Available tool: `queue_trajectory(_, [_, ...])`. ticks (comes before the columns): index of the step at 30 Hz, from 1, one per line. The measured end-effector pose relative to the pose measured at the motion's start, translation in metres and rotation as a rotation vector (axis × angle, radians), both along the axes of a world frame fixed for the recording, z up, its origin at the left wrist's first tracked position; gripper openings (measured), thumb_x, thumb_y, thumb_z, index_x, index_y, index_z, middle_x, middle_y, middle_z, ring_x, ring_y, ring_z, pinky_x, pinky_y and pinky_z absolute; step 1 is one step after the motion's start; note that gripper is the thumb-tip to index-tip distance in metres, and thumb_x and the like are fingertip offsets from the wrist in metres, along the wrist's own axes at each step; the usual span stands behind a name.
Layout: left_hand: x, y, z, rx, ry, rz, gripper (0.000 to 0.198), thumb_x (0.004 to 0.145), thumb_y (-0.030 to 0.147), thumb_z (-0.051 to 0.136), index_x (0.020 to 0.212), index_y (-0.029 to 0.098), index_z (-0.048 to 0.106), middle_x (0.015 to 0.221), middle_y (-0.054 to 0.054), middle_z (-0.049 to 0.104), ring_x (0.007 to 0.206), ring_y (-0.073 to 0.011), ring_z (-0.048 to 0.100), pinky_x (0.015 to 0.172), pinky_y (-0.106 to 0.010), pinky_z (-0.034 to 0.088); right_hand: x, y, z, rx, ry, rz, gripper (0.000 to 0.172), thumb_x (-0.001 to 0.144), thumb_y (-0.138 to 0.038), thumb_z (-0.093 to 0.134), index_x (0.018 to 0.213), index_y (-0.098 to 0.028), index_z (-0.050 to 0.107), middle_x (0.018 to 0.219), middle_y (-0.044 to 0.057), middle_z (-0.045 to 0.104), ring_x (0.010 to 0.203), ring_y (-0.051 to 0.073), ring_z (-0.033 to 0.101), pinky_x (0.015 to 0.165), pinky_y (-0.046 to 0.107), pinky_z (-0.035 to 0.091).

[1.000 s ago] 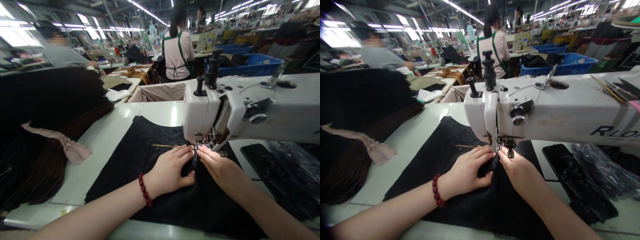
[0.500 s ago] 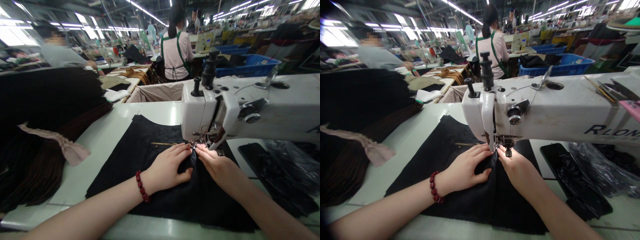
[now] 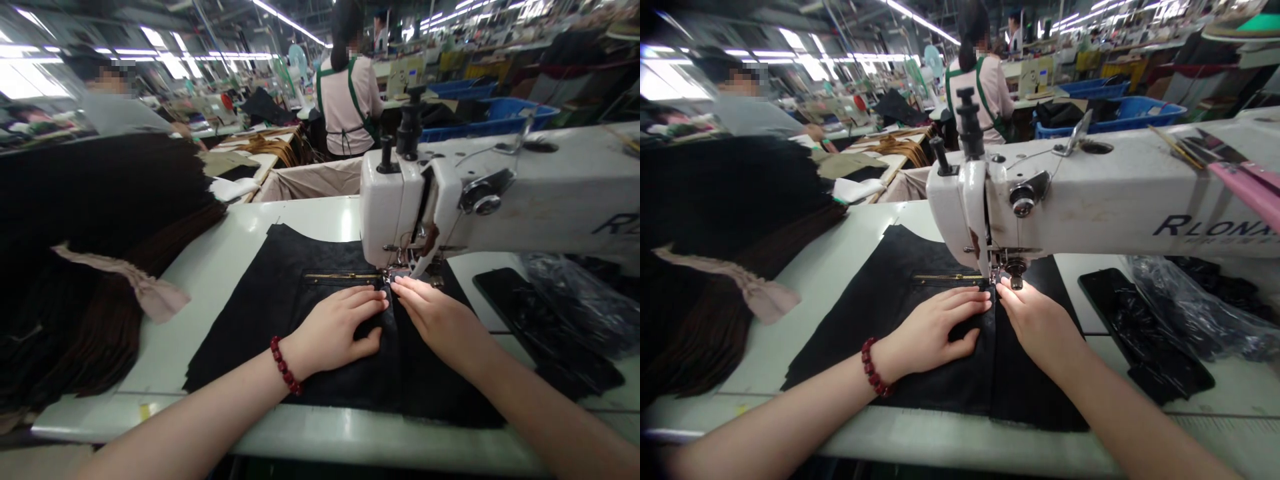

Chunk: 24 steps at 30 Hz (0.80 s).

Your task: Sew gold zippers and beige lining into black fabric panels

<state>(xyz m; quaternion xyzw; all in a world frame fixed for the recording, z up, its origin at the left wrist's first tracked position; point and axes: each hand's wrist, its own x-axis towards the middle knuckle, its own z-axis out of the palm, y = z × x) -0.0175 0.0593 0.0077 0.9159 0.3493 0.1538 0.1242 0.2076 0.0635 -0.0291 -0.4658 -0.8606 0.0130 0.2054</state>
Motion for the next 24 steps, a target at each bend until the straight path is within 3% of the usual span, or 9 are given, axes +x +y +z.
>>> queue_trajectory(10, [0.0008, -0.0017, -0.0003, -0.032, -0.065, 0.033, 0.038, 0.088, 0.025, 0.056, 0.126, 0.023, 0.057, 0.134, -0.003, 0.058, 0.131, -0.0185, 0.048, 0.115, -0.034, 0.039, 0.0015, 0.0004, -0.0001, -0.005, 0.029, -0.001, 0.038, 0.098, -0.019, 0.040, 0.132, -0.015, 0.057, 0.135, 0.011, 0.060, 0.122, 0.021, 0.058, 0.105, 0.040, 0.048])
queue_trajectory(24, [-0.0008, 0.0039, 0.0015, -0.020, -0.017, 0.000, 0.036, 0.091, 0.027, 0.053, 0.126, 0.019, 0.056, 0.133, -0.005, 0.058, 0.133, -0.0174, 0.046, 0.116, -0.031, 0.037, 0.0039, 0.0042, -0.0014, -0.040, 0.043, 0.017, 0.038, 0.100, -0.022, 0.039, 0.134, -0.016, 0.055, 0.137, 0.010, 0.058, 0.126, 0.021, 0.054, 0.108, 0.040, 0.045])
